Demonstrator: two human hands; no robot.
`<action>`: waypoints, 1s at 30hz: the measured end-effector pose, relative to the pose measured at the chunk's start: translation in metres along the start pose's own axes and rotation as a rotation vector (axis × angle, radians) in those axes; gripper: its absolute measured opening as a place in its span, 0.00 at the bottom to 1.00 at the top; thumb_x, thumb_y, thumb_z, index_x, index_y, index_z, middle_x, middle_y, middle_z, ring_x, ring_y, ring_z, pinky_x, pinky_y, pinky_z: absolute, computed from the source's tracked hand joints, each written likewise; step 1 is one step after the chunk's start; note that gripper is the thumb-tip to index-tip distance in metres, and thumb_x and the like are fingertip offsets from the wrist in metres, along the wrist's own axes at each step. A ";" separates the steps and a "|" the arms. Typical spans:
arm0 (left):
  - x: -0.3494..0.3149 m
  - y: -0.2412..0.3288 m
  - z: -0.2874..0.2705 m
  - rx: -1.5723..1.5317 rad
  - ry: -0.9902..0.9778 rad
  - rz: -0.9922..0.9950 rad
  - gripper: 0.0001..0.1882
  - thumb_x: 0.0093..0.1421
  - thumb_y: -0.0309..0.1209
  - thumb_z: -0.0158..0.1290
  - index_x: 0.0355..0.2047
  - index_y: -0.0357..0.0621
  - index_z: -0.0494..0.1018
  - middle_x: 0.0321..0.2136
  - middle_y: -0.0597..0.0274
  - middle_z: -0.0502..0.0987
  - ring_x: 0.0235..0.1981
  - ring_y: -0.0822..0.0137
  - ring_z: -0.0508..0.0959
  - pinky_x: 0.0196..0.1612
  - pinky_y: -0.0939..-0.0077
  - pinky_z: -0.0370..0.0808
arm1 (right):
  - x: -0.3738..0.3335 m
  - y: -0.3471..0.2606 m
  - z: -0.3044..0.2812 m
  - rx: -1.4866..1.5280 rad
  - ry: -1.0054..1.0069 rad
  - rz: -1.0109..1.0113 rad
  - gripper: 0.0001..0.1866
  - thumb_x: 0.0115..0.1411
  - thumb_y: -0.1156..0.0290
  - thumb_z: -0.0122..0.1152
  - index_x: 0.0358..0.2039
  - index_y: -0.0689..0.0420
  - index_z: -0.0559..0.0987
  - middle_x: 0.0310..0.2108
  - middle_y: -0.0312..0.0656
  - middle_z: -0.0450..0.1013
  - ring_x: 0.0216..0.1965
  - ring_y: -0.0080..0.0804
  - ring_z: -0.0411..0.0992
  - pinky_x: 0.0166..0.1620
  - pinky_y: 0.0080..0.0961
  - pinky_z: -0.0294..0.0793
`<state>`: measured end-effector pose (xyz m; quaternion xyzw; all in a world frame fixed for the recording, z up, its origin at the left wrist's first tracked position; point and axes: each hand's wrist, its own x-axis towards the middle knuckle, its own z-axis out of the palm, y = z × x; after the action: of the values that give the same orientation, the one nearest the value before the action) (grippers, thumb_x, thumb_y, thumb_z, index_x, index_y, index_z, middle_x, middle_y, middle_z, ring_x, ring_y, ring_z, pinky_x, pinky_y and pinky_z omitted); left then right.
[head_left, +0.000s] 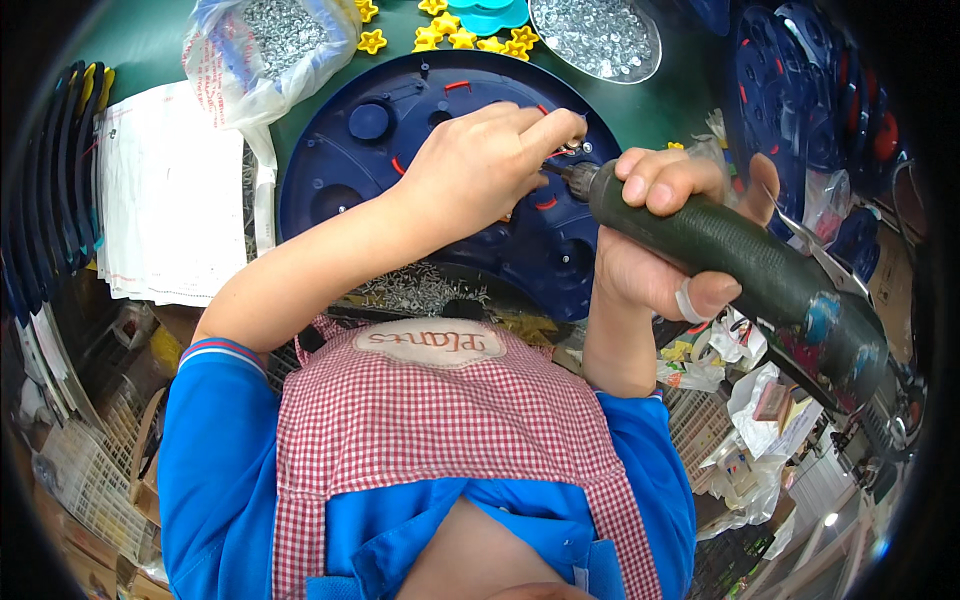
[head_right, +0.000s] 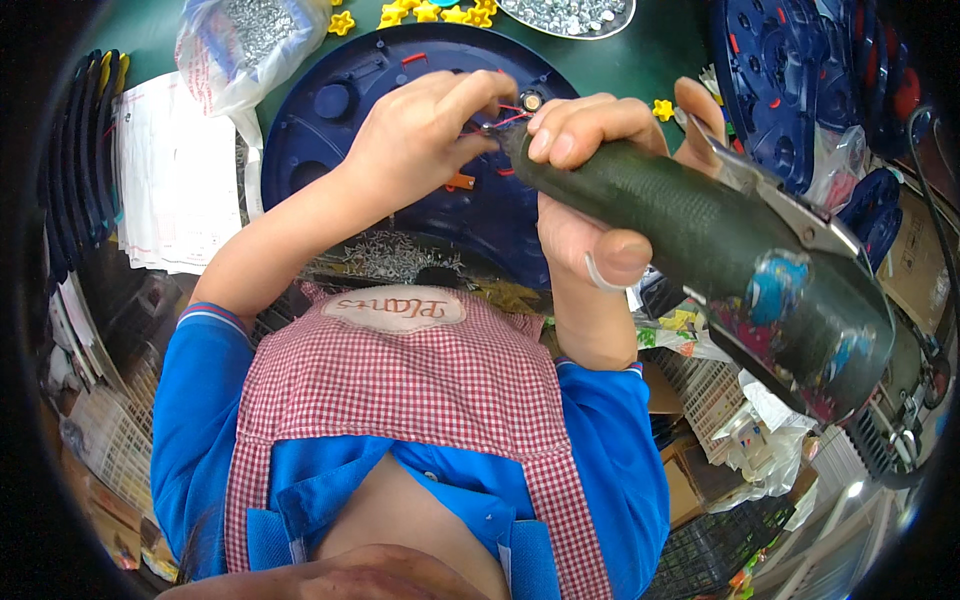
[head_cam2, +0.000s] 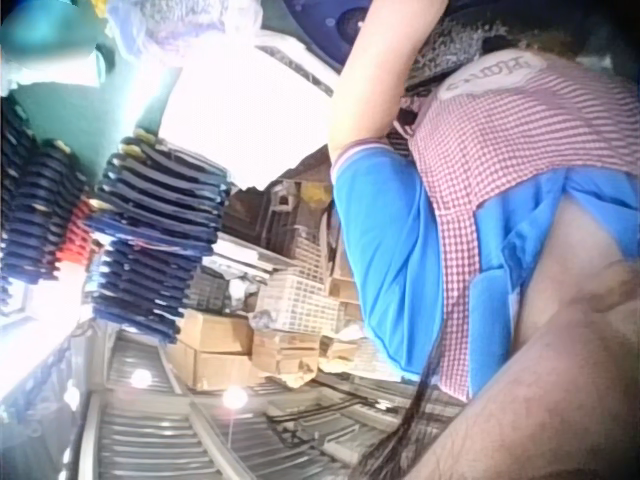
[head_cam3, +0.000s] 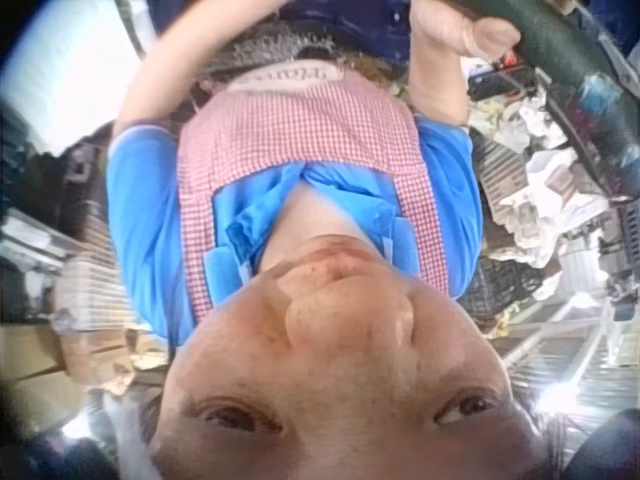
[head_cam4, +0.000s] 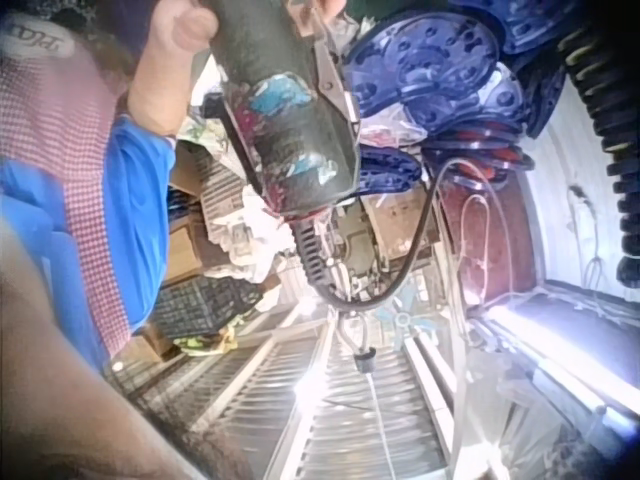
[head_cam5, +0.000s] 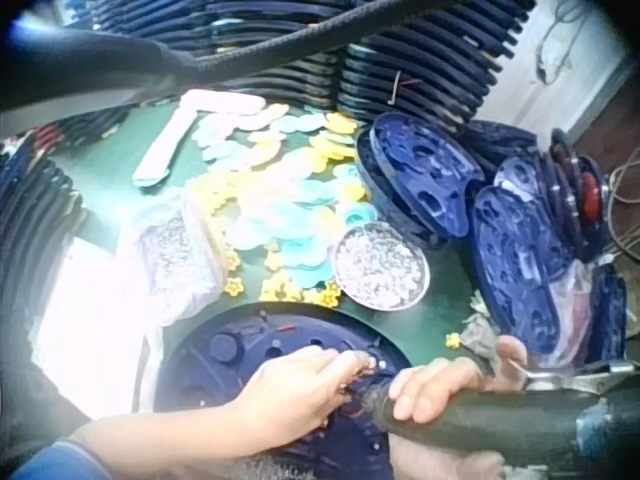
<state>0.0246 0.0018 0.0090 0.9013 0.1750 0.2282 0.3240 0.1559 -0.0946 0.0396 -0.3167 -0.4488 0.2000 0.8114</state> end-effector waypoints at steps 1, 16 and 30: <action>0.000 0.003 -0.007 0.052 0.034 0.017 0.29 0.44 0.30 0.66 0.48 0.49 0.70 0.34 0.62 0.77 0.40 0.59 0.78 0.41 0.67 0.77 | 0.001 0.004 -0.003 -0.026 0.012 -0.009 0.54 0.53 0.37 0.66 0.63 0.63 0.50 0.28 0.46 0.73 0.28 0.34 0.73 0.37 0.35 0.77; -0.064 -0.029 -0.015 0.287 0.127 -0.054 0.15 0.47 0.32 0.65 0.35 0.45 0.78 0.42 0.63 0.77 0.46 0.60 0.77 0.50 0.69 0.75 | 0.011 0.032 -0.021 -0.338 -0.060 0.114 0.37 0.58 0.42 0.61 0.55 0.57 0.60 0.27 0.44 0.72 0.27 0.34 0.71 0.35 0.36 0.74; -0.114 -0.015 -0.046 0.346 0.082 -0.185 0.09 0.48 0.38 0.65 0.22 0.49 0.79 0.25 0.70 0.73 0.31 0.66 0.73 0.36 0.72 0.71 | -0.039 -0.054 -0.077 -0.900 0.522 0.013 0.38 0.61 0.47 0.58 0.59 0.64 0.62 0.37 0.50 0.72 0.36 0.40 0.73 0.43 0.40 0.76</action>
<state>-0.0975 -0.0170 -0.0034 0.9135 0.3067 0.2007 0.1766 0.2034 -0.1835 0.0231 -0.6763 -0.2713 -0.0934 0.6784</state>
